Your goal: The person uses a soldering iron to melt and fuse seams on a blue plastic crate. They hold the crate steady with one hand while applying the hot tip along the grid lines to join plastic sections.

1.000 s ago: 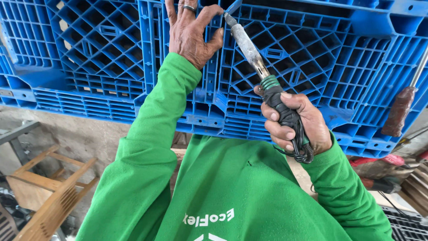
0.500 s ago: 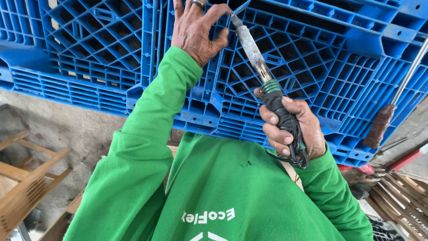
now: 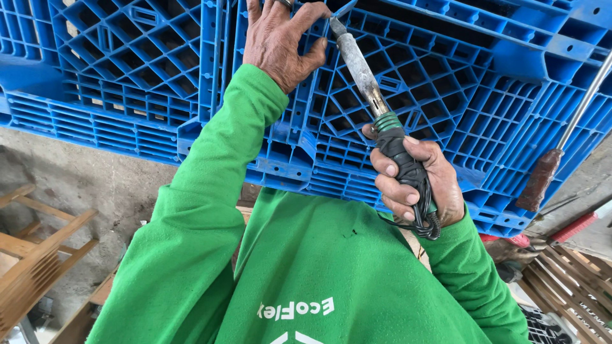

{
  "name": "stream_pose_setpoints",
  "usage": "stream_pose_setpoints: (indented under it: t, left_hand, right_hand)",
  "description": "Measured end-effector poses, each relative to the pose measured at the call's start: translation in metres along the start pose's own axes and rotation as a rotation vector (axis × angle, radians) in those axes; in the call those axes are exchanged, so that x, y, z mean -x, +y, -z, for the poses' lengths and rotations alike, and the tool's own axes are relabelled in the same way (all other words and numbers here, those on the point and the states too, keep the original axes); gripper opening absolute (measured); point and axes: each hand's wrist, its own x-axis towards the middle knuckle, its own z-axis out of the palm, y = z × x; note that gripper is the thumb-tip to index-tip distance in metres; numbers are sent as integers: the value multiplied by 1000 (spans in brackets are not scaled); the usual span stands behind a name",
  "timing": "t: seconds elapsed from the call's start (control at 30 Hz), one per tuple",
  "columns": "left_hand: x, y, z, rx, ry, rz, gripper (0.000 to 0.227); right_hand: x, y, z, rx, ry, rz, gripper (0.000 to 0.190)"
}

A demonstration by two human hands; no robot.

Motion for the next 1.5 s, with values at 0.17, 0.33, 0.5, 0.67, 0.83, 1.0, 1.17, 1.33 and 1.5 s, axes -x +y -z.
stream_pose_setpoints:
  t: [0.17,0.33,0.5,0.67,0.83,1.0,1.17,1.33,1.5]
  left_hand:
    - [-2,1,1,0,-7,6,43]
    - [-5,4,5,-62,47,-43,41]
    - [-1,5,5,12,1,-2,40]
    - [-3,4,6,5,12,-26,41]
    - [-3,5,6,7,21,-26,40]
    - [-3,4,6,3,25,-29,39]
    - [-2,1,4,-12,37,-63,40]
    - [-1,0,1,-11,38,-49,42]
    - [-1,2,1,-23,37,-38,43]
  right_hand:
    - [0,3,-1,-51,-29,5,60]
    - [1,6,3,-17,-9,23,59]
    - [5,14,14,16,-5,29,60]
    - [6,14,17,7,-5,40,61]
    - [7,12,14,4,-6,43,61]
    - [6,12,12,19,-9,56,62]
    - [5,13,12,28,-6,57,62]
    - [6,12,9,21,-17,49,61]
    - [5,11,3,33,9,49,59]
